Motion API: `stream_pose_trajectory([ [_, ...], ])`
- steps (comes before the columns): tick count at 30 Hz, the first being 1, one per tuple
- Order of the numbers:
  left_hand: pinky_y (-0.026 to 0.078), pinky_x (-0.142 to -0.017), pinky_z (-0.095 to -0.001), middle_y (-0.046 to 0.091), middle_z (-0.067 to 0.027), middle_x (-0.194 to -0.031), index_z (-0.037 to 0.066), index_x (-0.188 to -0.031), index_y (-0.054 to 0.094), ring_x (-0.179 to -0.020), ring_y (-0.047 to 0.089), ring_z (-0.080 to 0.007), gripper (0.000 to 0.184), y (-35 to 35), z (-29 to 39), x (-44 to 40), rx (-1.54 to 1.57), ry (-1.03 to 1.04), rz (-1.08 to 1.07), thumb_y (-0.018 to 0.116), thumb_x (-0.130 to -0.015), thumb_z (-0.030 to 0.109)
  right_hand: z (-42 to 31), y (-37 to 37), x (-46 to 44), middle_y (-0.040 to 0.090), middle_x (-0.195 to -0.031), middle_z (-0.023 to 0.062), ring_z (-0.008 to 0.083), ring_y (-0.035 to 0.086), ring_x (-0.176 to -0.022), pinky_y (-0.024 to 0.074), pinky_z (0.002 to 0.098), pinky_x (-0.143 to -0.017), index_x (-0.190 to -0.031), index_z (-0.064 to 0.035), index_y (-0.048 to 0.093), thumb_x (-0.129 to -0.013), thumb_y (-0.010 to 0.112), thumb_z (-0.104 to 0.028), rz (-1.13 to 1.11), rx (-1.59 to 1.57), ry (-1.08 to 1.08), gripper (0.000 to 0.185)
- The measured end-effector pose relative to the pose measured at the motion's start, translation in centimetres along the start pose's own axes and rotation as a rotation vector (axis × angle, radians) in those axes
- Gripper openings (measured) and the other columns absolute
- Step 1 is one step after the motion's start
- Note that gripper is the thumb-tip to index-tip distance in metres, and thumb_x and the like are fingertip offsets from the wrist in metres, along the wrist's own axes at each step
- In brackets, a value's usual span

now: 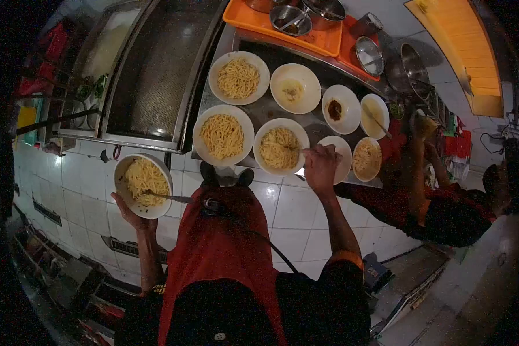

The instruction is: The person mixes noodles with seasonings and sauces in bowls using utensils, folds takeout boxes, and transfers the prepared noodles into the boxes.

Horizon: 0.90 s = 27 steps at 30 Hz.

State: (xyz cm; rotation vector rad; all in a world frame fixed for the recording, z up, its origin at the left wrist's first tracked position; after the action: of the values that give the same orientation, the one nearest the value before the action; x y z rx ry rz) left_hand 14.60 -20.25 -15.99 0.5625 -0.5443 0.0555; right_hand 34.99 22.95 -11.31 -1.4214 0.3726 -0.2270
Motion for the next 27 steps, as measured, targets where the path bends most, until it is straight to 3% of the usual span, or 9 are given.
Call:
stream_pose_trajectory([
  [2,0.044,-0.096,-0.0389,0.044,-0.0106,-0.132,0.006,-0.135,0.036,-0.117,0.049,-0.0243,0.069,1.4,0.0,0.5,-0.011,0.041,-0.076,0.029,-0.093,0.060,3.2,4.0,1.5,0.060,-0.081,0.0076,0.0257,0.053,-0.086,0.0410,0.0401,-0.079,-0.090,-0.0070,0.067,-0.076,0.070,-0.017,-0.016,-0.711,0.349,0.018],
  [5,0.044,-0.096,-0.0398,0.044,-0.0107,-0.131,0.007,-0.135,0.036,-0.117,0.048,-0.0251,0.069,0.1,-0.9,0.1,0.014,0.032,-0.109,0.031,-0.093,0.060,5.1,-0.2,1.0,0.062,-0.084,0.0090,0.0214,0.055,-0.085,0.0426,0.0354,-0.080,-0.093,-0.0054,0.067,-0.080,0.068,-0.019,-0.200,-0.792,0.388,0.019],
  [8,0.052,-0.087,-0.0413,0.047,-0.0140,-0.128,0.006,-0.136,0.035,-0.111,0.054,-0.0273,0.070,0.0,-1.3,-0.1,-0.006,0.018,0.012,0.033,-0.092,0.060,5.1,-6.2,0.1,0.062,-0.086,0.0041,0.0130,0.055,-0.082,0.0442,0.0268,-0.074,-0.094,0.0000,0.066,-0.084,0.062,-0.011,-0.137,-1.070,0.484,0.015],
  [15,0.051,-0.088,-0.0411,0.047,-0.0135,-0.128,0.006,-0.136,0.035,-0.112,0.053,-0.0273,0.070,0.8,-1.7,-0.7,0.003,0.013,-0.012,0.032,-0.092,0.061,6.0,-10.2,-0.2,0.063,-0.087,0.0048,0.0142,0.055,-0.086,0.0422,0.0290,-0.080,-0.091,-0.0013,0.067,-0.084,0.063,-0.011,-0.076,-1.172,0.511,0.012],
  [17,0.050,-0.090,-0.0413,0.047,-0.0129,-0.128,0.007,-0.136,0.035,-0.112,0.053,-0.0269,0.069,0.2,-1.7,-0.8,-0.019,0.005,0.013,0.032,-0.092,0.061,5.6,-8.4,0.0,0.062,-0.085,0.0071,0.0199,0.055,-0.087,0.0415,0.0327,-0.080,-0.090,-0.0047,0.068,-0.082,0.063,-0.010,-0.053,-0.654,0.299,0.010],
  [18,0.050,-0.090,-0.0413,0.047,-0.0129,-0.128,0.007,-0.136,0.035,-0.112,0.053,-0.0269,0.069,0.1,-1.7,-0.8,-0.017,0.003,0.014,0.032,-0.092,0.061,3.2,-11.1,-0.9,0.062,-0.083,0.0080,0.0255,0.053,-0.085,0.0416,0.0369,-0.076,-0.089,-0.0067,0.068,-0.079,0.064,-0.008,0.082,-0.067,0.135,0.011],
  [22,0.049,-0.091,-0.0420,0.046,-0.0120,-0.129,0.008,-0.136,0.036,-0.113,0.052,-0.0262,0.069,0.2,-1.2,-0.4,-0.009,-0.005,0.021,0.033,-0.092,0.061,1.5,-8.0,-0.1,0.061,-0.081,0.0061,0.0261,0.051,-0.084,0.0412,0.0390,-0.074,-0.090,-0.0071,0.068,-0.078,0.063,-0.008,0.323,0.099,0.128,0.013],
  [25,0.046,-0.094,-0.0413,0.045,-0.0112,-0.131,0.007,-0.136,0.035,-0.116,0.049,-0.0254,0.069,0.8,-0.7,0.2,-0.037,-0.015,0.056,0.032,-0.093,0.060,-0.5,-1.8,-0.3,0.062,-0.084,0.0070,0.0251,0.053,-0.084,0.0424,0.0387,-0.077,-0.091,-0.0065,0.068,-0.079,0.064,-0.010,0.028,-0.044,0.060,0.013],
  [27,0.043,-0.096,-0.0404,0.045,-0.0109,-0.132,0.006,-0.137,0.035,-0.118,0.048,-0.0248,0.069,1.2,-0.6,0.3,-0.032,-0.024,0.062,0.030,-0.094,0.060,3.3,1.8,1.3,0.063,-0.086,0.0083,0.0238,0.056,-0.082,0.0434,0.0368,-0.079,-0.093,-0.0064,0.068,-0.080,0.064,-0.010,-0.127,-0.979,0.539,0.014],
])
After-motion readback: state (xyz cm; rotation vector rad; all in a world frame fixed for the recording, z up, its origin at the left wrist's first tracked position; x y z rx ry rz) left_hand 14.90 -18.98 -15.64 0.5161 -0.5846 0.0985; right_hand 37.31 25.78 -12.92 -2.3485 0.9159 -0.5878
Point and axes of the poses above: each hand's wrist, its own x-axis away from the middle knuckle, its own y-axis out of the palm, z = x × y, the point moved 6 cm from there along -x, towards the middle knuckle
